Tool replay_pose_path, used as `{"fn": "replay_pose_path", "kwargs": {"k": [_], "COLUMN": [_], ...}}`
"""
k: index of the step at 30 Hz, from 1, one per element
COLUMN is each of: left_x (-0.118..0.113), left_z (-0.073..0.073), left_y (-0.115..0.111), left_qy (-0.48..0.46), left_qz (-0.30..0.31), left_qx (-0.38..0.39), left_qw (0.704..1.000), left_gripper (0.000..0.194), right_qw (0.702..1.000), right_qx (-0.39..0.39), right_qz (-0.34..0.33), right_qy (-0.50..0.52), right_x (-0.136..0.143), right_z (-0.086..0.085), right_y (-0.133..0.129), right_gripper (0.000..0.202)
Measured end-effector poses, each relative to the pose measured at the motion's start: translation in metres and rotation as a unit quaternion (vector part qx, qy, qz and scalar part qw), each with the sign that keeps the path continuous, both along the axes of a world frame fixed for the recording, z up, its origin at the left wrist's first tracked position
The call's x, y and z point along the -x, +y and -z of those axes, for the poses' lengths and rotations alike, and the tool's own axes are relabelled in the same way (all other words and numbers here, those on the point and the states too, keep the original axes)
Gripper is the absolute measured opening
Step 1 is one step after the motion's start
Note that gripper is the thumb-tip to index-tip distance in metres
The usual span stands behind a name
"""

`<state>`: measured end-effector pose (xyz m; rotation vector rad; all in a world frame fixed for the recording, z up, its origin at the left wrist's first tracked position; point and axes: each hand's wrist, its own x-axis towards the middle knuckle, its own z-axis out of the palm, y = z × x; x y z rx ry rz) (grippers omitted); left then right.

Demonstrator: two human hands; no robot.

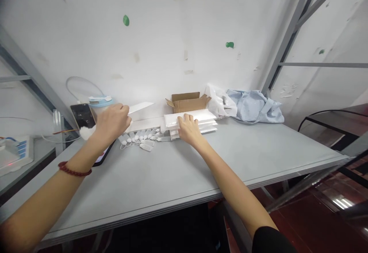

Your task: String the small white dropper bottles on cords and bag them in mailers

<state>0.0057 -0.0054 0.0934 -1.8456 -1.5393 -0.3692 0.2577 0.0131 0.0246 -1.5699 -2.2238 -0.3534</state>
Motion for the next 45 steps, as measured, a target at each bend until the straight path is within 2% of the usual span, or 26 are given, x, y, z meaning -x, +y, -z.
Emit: {"fn": "replay_pose_path", "kwargs": {"k": [4,6,10,12,15,18,21,23,24,25,28,29,30,31,32,34,37,41,45], "left_x": [0.018,0.022,0.010,-0.003,-0.018,-0.017,0.000,0.013,0.019,0.023,0.026,0.025,0.022,0.019,0.015,0.008,-0.001,-0.009,-0.013], "left_z": [0.029,0.047,0.075,0.082,0.088,0.086,0.079,0.075,0.074,0.074,0.075,0.077,0.078,0.079,0.081,0.082,0.082,0.082,0.082], "left_y": [-0.015,-0.018,-0.022,-0.026,-0.029,-0.029,-0.022,-0.015,-0.012,-0.009,-0.004,-0.004,-0.005,-0.007,-0.009,-0.014,-0.022,-0.028,-0.029], "left_qy": [-0.034,-0.034,0.037,0.053,0.048,-0.049,-0.239,-0.385,-0.467,-0.549,-0.719,-0.744,-0.758,-0.765,-0.765,-0.748,-0.704,-0.681,-0.673], "left_qz": [0.067,0.144,0.285,0.338,0.391,0.365,0.247,0.155,0.119,0.100,0.108,0.122,0.137,0.151,0.166,0.197,0.223,0.211,0.191], "left_qx": [-0.126,-0.154,-0.148,-0.146,-0.094,-0.047,-0.050,-0.032,0.004,0.062,0.242,0.276,0.298,0.309,0.321,0.361,0.425,0.453,0.450], "left_qw": [0.989,0.977,0.946,0.928,0.915,0.929,0.938,0.909,0.876,0.828,0.643,0.596,0.564,0.544,0.533,0.521,0.524,0.535,0.555], "left_gripper": [0.016,0.015,0.015,0.016,0.018,0.015,0.015,0.027,0.030,0.031,0.023,0.020,0.018,0.018,0.019,0.022,0.021,0.014,0.014], "right_qw": [0.986,0.969,0.946,0.943,0.946,0.952,0.956,0.957,0.958,0.958,0.961,0.963,0.965,0.967,0.968,0.969,0.967,0.965,0.967], "right_qx": [-0.094,-0.152,-0.203,-0.209,-0.205,-0.204,-0.228,-0.243,-0.249,-0.251,-0.237,-0.225,-0.209,-0.188,-0.165,-0.111,-0.047,-0.009,-0.011], "right_qz": [-0.127,-0.184,-0.253,-0.257,-0.241,-0.217,-0.176,-0.151,-0.143,-0.137,-0.139,-0.145,-0.154,-0.168,-0.182,-0.210,-0.236,-0.253,-0.245], "right_qy": [0.054,0.065,-0.004,-0.042,-0.068,-0.068,-0.052,-0.037,-0.030,-0.024,-0.018,-0.021,-0.028,-0.038,-0.050,-0.072,-0.082,-0.068,-0.062], "right_x": [0.008,0.016,0.038,0.047,0.050,0.046,0.041,0.041,0.041,0.041,0.043,0.044,0.045,0.045,0.046,0.047,0.049,0.051,0.051], "right_z": [-0.006,-0.007,0.002,0.009,0.017,0.017,0.015,0.014,0.014,0.015,0.016,0.016,0.016,0.016,0.015,0.014,0.014,0.014,0.015], "right_y": [-0.011,-0.019,-0.030,-0.031,-0.029,-0.024,-0.021,-0.021,-0.020,-0.021,-0.023,-0.025,-0.027,-0.030,-0.033,-0.039,-0.047,-0.051,-0.048], "right_gripper": [0.051,0.046,0.037,0.031,0.024,0.023,0.024,0.026,0.026,0.026,0.024,0.023,0.021,0.020,0.024,0.046,0.068,0.071,0.071]}}
